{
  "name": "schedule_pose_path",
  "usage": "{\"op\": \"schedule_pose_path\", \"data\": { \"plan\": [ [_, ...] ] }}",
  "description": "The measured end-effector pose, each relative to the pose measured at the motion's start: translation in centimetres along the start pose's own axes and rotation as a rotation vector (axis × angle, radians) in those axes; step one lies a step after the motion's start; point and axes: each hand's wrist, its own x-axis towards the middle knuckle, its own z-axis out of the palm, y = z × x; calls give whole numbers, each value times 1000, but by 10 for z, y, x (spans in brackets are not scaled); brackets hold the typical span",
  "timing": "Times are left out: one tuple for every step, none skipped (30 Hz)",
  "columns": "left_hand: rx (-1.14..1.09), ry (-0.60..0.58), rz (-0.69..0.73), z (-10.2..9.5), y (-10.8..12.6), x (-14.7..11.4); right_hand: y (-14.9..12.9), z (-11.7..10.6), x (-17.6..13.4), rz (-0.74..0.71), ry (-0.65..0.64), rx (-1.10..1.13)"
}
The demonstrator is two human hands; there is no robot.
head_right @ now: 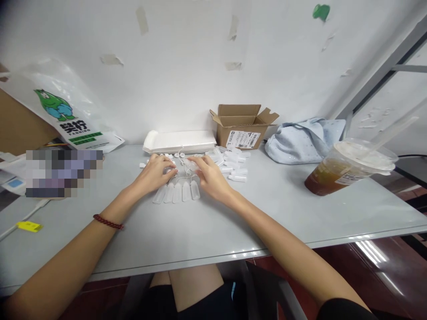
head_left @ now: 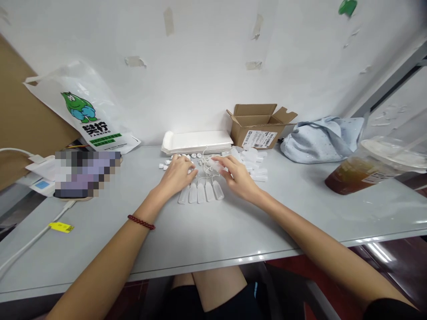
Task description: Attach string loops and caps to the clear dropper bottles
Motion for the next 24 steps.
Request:
{"op": "schedule_pose_path", "data": {
  "plan": [
    [-7, -3, 0, 1, 0, 0, 0, 0, 0, 0, 0, -1],
    [-15, -6, -2, 3, 0, 1, 0, 0, 0, 0, 1, 0],
    [-24, -9, -6, 4, 0, 2, 0, 0, 0, -2, 4, 1],
    [-32, -9, -15, 5, 1, 3, 0, 0, 0, -4, 7, 3],
    [-40, -6, -27, 6, 1, 4, 0, 0, 0, -6, 11, 3],
    [-52, 5, -39, 6, 2, 5, 0, 0, 0, -9, 13, 4],
    [-71, 30, -49, 5, 3, 6, 0, -1, 0, -10, 17, 4],
    [-99, 65, -60, 2, 3, 6, 0, -1, 0, -10, 20, 5],
    [-136, 104, -77, -2, 4, 7, 0, -1, 0, -9, 22, 6],
    [-179, 145, -104, -7, 4, 7, 0, -2, 0, -7, 24, 7],
    [-225, 178, -134, -14, 4, 6, -1, -2, 0, -3, 24, 8],
    [-266, 191, -175, -20, 3, 6, -1, -2, 0, 1, 22, 9],
    [-298, 187, -214, -27, 2, 4, -1, -2, 0, 3, 18, 8],
    [-310, 151, -230, -33, 0, 3, -1, -2, 0, 4, 14, 7],
    [-296, 99, -241, -38, -3, 1, -1, -2, 0, 4, 12, 6],
    [-267, 41, -245, -41, -6, 0, 0, -2, 0, 2, 11, 5],
    [-229, -15, -242, -44, -10, -2, 0, -2, 0, 0, 11, 4],
    [-190, -60, -237, -46, -13, -3, 0, -2, 0, -1, 12, 3],
    [-155, -96, -229, -46, -15, -4, 1, -2, 0, 1, 12, 2],
    [-126, -125, -217, -46, -17, -5, 1, -2, 0, 4, 10, 1],
    [-105, -148, -205, -46, -18, -5, 1, -2, 0, 9, 7, 0],
    [-88, -162, -193, -46, -18, -6, 1, -2, 0, 13, 4, -2],
    [-76, -162, -183, -46, -18, -6, 1, -2, 0, 15, 2, -3],
    [-67, -149, -174, -45, -17, -6, 1, -2, 0, 15, 0, -3]
  ]
}}
